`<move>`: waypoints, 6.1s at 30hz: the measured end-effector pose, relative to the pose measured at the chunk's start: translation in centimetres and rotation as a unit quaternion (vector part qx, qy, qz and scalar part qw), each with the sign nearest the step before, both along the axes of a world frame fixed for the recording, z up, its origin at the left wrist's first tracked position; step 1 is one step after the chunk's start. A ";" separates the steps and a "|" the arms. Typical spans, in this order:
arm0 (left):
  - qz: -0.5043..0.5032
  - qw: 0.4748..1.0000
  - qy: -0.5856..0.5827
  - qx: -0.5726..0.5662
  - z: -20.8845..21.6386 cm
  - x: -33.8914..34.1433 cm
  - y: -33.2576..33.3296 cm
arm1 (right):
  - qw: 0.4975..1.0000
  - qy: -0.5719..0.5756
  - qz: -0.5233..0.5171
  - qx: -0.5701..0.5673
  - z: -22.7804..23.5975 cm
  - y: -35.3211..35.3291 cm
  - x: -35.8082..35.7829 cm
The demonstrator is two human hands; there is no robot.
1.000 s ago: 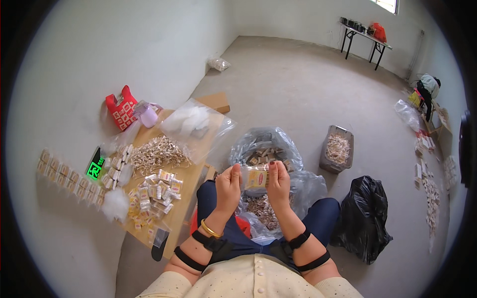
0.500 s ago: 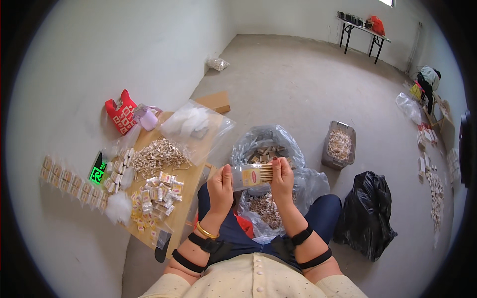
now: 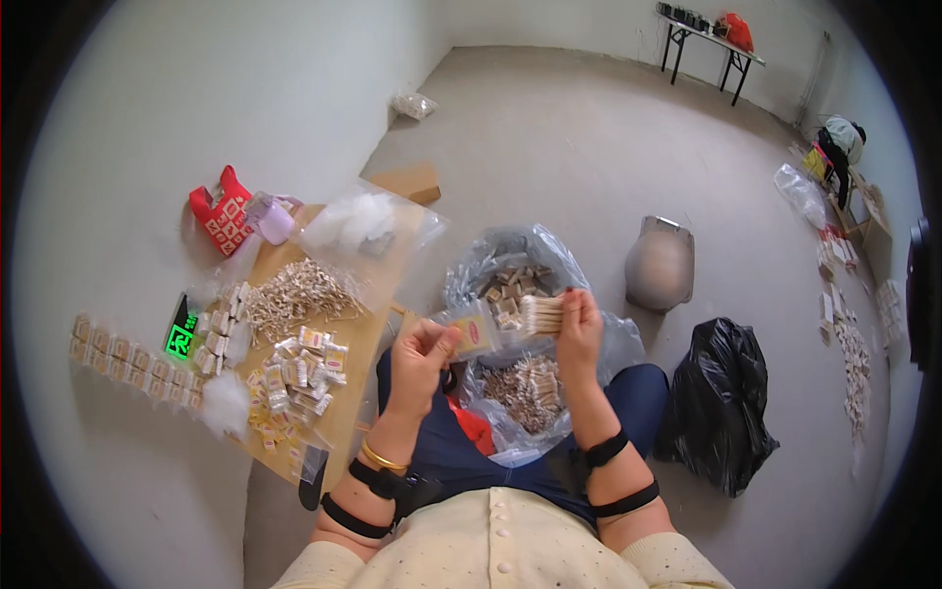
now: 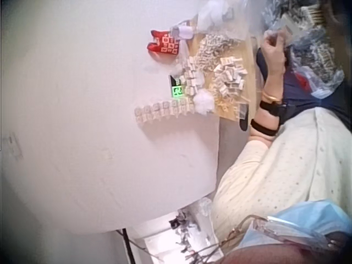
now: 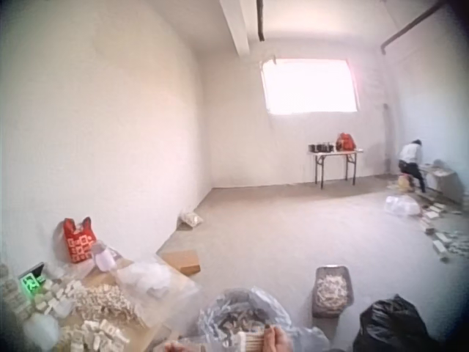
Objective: The person sits on the floor and packs small wooden sticks into clear plastic bags. They place a yellow label on each bag and arrange the finished packages on a low wooden table. The person repeatedly picks up sticks, fills bags, and organizes the output.
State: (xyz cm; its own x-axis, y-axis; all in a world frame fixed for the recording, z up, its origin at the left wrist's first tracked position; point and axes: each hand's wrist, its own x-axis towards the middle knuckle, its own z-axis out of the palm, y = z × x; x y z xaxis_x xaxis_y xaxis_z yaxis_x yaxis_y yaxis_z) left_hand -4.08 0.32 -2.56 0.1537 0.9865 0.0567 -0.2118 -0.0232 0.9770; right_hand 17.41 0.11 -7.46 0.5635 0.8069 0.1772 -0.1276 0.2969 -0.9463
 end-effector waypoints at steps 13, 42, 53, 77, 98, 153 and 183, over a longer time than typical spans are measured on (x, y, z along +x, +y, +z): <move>-0.031 0.997 0.057 -0.051 -2.3 1.9 -0.1 | 0.997 0.036 -0.024 -0.071 -2.7 -5.1 6.8; 0.136 0.983 0.124 -0.009 -2.9 -8.9 -3.5 | 0.854 -0.007 0.487 -0.181 1.0 0.8 -10.9; 0.283 0.953 0.052 -0.097 -7.5 -21.5 -11.0 | 0.743 -0.115 0.634 -0.181 -0.9 0.9 -24.3; 0.474 0.830 0.251 -0.155 -5.3 -37.9 -13.2 | 0.709 -0.148 0.640 -0.258 -3.1 2.3 -26.3; 0.231 0.647 0.726 -0.032 -15.1 -29.8 -14.8 | 0.715 -0.137 0.616 -0.301 -5.5 1.7 -23.0; 0.026 0.971 0.211 0.109 6.4 -12.6 -6.0 | 0.830 -0.231 0.506 0.026 11.7 -2.3 -15.8; 0.233 0.949 0.207 0.056 3.0 -7.3 -3.2 | 0.942 -0.266 0.198 0.051 10.4 -0.6 -15.9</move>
State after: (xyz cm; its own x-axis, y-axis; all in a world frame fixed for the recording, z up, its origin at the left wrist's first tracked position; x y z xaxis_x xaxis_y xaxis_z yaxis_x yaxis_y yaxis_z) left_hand -11.41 -2.92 0.42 -0.2649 0.9444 0.1948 0.2476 -0.1286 0.9603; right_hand 1.51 -0.50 2.90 0.0316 0.8989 0.4371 0.2374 0.4180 -0.8769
